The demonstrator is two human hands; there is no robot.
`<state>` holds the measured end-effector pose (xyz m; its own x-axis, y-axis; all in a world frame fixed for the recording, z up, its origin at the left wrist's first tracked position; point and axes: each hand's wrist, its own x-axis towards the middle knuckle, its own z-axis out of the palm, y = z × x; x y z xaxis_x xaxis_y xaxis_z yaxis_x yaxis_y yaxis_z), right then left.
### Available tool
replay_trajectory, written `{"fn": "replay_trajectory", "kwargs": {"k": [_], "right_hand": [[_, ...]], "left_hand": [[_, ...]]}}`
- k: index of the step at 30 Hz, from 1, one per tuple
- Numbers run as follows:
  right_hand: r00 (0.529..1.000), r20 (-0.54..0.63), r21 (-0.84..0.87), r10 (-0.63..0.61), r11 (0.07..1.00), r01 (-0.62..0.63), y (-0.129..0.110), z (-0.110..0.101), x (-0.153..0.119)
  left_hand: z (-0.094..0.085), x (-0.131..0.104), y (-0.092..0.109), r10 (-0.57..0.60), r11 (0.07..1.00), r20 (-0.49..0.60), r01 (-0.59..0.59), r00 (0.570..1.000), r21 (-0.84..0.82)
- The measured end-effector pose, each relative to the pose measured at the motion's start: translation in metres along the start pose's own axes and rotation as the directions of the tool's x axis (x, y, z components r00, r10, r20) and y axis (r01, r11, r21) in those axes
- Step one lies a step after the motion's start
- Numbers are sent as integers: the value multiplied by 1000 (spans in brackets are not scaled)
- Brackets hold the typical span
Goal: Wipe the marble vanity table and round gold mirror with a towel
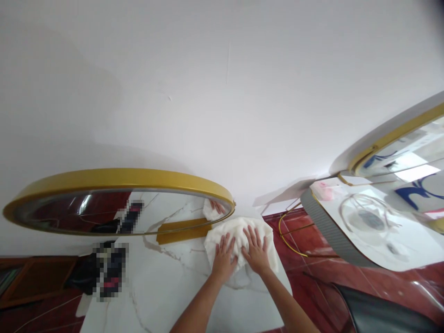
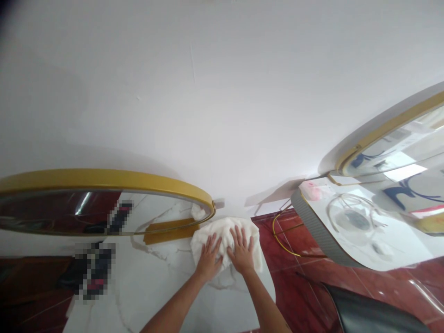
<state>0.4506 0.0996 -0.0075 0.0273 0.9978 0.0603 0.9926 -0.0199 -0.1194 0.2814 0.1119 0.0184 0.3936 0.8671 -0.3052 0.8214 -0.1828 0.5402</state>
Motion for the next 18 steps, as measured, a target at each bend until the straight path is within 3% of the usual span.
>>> {"fn": "replay_trajectory", "kwargs": {"k": [4,9,13,18], "right_hand": [[1000,2,-13,9,1000,-9,-2,3,28],[1000,-8,-10,-26,1000,25,2,-1,53],[998,-18,8,-57,998,57,8,-6,58],[996,-25,47,-87,995,88,23,-14,36]], "left_hand": [[-5,28,4,-61,998,-17,60,998,-12],[-24,50,1,-64,998,14,64,998,-11],[-33,50,0,-31,1000,32,31,999,5],[-19,31,6,-24,998,8,24,1000,54]]}}
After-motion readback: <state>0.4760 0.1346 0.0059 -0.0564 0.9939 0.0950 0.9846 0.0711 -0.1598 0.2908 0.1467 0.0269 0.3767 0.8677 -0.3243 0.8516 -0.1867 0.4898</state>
